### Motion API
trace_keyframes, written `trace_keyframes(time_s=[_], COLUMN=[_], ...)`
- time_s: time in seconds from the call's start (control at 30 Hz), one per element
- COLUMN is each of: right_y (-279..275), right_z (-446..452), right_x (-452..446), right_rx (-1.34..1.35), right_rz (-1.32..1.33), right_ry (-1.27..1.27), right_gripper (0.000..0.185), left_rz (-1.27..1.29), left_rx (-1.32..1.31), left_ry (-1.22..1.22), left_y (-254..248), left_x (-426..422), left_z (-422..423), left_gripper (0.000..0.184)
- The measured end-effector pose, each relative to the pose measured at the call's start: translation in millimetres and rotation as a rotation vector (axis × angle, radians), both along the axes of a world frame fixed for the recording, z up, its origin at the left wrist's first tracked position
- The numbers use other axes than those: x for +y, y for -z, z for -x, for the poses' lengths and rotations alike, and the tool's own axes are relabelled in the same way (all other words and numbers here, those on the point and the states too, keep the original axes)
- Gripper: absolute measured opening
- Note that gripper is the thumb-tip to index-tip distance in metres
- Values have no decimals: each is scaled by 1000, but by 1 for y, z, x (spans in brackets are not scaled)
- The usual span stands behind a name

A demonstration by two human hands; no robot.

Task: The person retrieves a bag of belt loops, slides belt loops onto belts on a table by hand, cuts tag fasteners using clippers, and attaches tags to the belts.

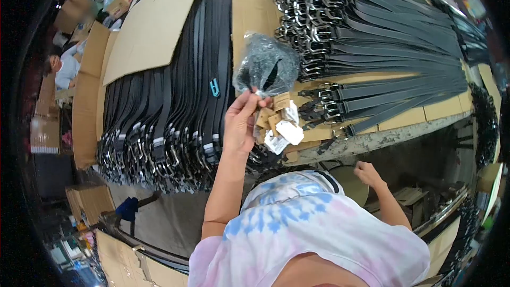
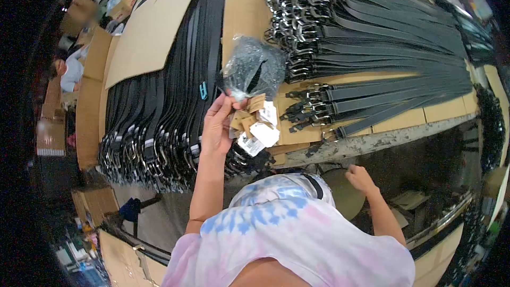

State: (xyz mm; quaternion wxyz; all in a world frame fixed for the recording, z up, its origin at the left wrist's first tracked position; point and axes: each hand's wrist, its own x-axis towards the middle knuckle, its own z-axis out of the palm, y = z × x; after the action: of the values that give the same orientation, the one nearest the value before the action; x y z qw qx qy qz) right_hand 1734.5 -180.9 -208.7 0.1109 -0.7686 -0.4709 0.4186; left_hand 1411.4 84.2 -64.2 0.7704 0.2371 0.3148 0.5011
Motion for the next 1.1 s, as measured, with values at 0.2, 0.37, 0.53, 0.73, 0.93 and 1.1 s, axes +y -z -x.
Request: trace_keyframes(time_s=[0.2, 0.37, 0.53, 0.73, 0.93, 1.1], right_y=[89, 150, 153, 98, 201, 198], right_z=[-123, -141, -81, 1, 114, 189], right_x=[-126, -185, -173, -173, -265, -237], right_rx=[-456, -239, -437, -271, 222, 884], right_rz=[235, 66, -47, 303, 570, -32], right_ry=[491, 765, 796, 1298, 1664, 2247], right_gripper=[23, 34, 43, 85, 93, 80], left_rz=[-139, -116, -151, -235, -283, -336], left_rx=[123, 132, 178, 99, 86, 92], left_ry=[-83, -73, -61, 74, 130, 180], left_y=[-10, -23, -23, -21, -30, -40], left_x=[-3, -7, 3, 10, 15, 14], left_z=[17, 36, 50, 50, 49, 32], left_gripper=[17, 16, 23, 20, 20, 22])
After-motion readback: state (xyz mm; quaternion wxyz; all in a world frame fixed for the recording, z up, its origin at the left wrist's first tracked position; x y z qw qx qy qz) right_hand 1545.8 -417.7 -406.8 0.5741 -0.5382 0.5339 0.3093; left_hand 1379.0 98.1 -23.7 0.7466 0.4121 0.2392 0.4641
